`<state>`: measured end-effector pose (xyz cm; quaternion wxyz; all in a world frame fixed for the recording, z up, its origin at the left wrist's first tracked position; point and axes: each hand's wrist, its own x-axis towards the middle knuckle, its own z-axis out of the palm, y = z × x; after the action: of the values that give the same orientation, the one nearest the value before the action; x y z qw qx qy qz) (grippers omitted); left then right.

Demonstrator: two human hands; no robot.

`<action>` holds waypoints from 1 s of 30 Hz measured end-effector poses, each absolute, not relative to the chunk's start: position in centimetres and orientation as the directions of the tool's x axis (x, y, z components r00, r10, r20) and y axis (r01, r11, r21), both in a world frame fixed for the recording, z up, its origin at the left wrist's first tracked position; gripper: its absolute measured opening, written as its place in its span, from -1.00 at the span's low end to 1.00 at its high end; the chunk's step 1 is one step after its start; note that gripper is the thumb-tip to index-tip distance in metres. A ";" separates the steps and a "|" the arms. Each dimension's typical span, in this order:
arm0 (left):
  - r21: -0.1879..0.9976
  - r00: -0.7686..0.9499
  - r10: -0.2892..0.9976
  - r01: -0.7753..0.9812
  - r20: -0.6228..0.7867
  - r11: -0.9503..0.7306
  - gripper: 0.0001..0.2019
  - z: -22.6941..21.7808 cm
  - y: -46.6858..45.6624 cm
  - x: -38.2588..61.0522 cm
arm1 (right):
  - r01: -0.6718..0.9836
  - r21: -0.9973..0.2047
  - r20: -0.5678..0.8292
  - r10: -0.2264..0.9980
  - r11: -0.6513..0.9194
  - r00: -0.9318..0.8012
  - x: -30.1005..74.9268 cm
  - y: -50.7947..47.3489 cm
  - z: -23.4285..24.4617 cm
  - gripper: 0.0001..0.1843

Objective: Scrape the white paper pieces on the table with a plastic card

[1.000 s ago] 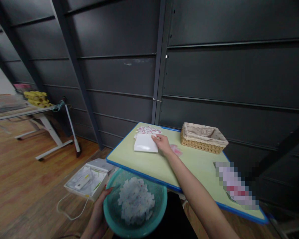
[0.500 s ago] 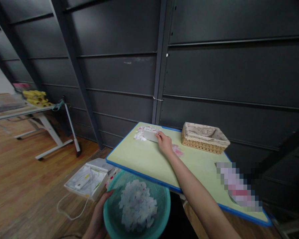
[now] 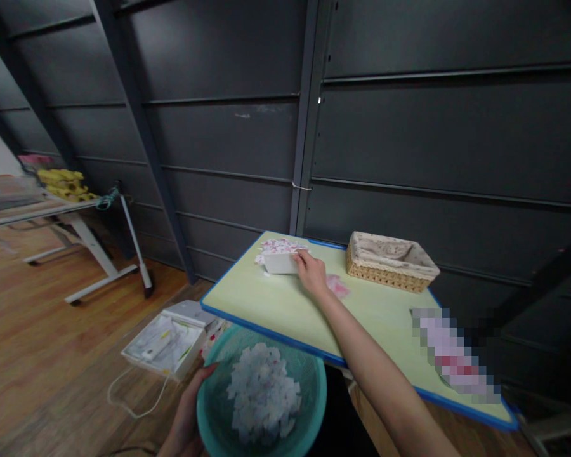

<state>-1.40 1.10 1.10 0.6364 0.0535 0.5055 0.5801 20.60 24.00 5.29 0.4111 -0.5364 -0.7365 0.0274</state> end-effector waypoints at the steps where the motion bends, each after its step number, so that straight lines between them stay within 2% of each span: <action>1: 0.654 -0.178 0.798 -0.685 -0.576 0.320 -0.93 1.0 1.1 -1.5 | 0.766 -0.482 0.579 0.811 0.426 -0.086 20.6 24.0 5.3 -0.64; 6: 0.644 -0.183 0.790 -0.696 -0.586 0.317 -0.90 1.2 1.1 -1.5 | 0.744 -0.484 0.575 0.808 0.460 -0.125 20.4 23.8 5.3 -0.65; 11: 0.650 -0.190 0.792 -0.693 -0.581 0.311 -0.92 1.5 1.1 -1.4 | 0.745 -0.507 0.590 0.805 0.433 -0.066 20.6 23.6 5.7 -0.62; 22: 0.659 -0.231 0.772 -0.690 -0.592 0.299 -0.92 1.6 1.2 -1.2 | 0.700 -0.549 0.586 0.808 0.456 -0.066 20.8 23.4 5.7 -0.58; 30: 0.634 -0.194 0.768 -0.702 -0.610 0.326 -0.90 1.8 1.1 -1.2 | 0.656 -0.583 0.594 0.802 0.479 -0.058 20.7 23.6 5.5 -0.59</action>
<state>-1.16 1.06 1.75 0.6339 0.0326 0.5108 0.5798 20.69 23.65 5.51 0.4656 -0.5042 -0.7231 0.0788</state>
